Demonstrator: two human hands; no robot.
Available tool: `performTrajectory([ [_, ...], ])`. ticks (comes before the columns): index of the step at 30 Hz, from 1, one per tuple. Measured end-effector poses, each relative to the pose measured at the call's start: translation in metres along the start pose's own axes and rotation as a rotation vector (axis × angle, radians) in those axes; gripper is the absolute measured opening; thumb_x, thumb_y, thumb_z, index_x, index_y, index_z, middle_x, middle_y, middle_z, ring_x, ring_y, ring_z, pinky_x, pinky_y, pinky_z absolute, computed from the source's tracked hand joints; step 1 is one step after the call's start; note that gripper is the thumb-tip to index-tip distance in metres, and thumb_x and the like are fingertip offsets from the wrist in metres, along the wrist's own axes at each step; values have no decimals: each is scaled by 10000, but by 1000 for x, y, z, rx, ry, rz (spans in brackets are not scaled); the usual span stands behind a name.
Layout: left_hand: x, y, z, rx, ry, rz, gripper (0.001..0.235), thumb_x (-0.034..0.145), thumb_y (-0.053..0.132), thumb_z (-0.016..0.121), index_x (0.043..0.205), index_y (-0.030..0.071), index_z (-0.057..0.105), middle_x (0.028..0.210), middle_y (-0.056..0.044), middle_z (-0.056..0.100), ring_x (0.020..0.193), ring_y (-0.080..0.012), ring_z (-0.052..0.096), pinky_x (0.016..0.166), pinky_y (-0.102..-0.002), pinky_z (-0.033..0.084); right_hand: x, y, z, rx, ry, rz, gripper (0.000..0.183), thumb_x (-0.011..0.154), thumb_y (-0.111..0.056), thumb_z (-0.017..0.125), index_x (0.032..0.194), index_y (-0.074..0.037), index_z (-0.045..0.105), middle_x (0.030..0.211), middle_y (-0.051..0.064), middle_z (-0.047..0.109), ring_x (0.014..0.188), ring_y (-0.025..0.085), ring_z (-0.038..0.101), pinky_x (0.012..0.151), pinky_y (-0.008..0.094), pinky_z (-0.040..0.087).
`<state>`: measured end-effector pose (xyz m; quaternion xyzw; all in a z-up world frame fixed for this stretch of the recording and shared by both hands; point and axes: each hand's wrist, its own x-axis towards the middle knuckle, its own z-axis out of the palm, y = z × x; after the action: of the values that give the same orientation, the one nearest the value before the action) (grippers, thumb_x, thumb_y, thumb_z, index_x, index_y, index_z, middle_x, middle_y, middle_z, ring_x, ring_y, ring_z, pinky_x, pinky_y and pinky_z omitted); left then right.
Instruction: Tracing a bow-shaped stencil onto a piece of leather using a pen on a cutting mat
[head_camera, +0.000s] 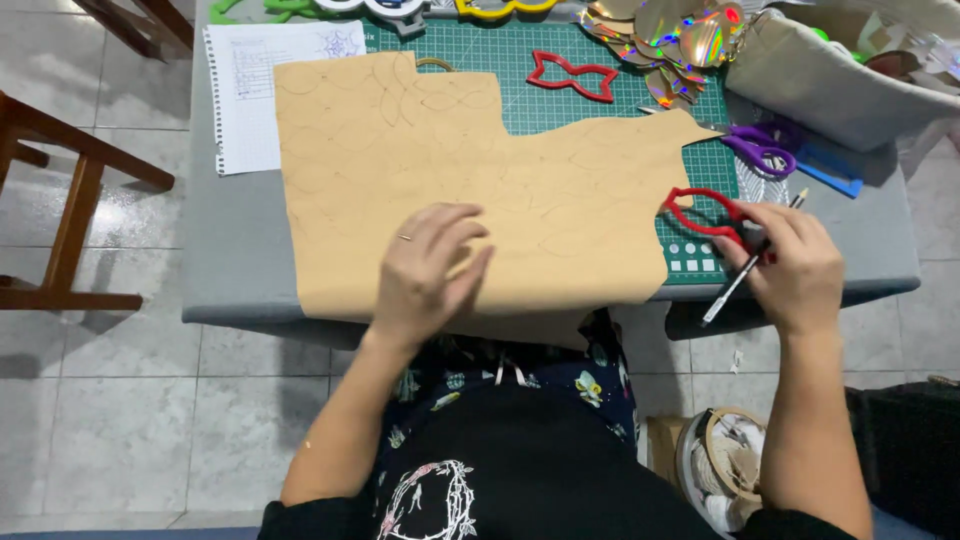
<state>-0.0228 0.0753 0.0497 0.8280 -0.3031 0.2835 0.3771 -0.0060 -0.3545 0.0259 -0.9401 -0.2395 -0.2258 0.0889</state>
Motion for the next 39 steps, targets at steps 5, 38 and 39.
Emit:
performTrajectory([
  [5,0,-48,-55,275,89,-131,66,987,49,753,1000,47,689,1148,-127,717,1064,-284,662,986,-410,496,-11,16,4,-98,45,74,415,1081,-265,781,1368,33,750,1314,204,724,1161,378,673,975,470,528],
  [38,31,-188,-21,256,157,-165,96,893,193,759,855,145,686,936,21,697,953,-252,610,1014,-449,397,139,-194,85,1274,80,424,251,982,19,703,1073,-72,487,1076,163,699,1039,238,737,911,291,633],
  [39,29,-190,-22,256,155,-169,96,893,193,759,855,145,686,936,21,697,953,-252,610,1014,-449,397,138,-196,87,1275,77,426,251,982,19,703,1073,-72,487,1076,163,699,1039,238,737,911,291,633],
])
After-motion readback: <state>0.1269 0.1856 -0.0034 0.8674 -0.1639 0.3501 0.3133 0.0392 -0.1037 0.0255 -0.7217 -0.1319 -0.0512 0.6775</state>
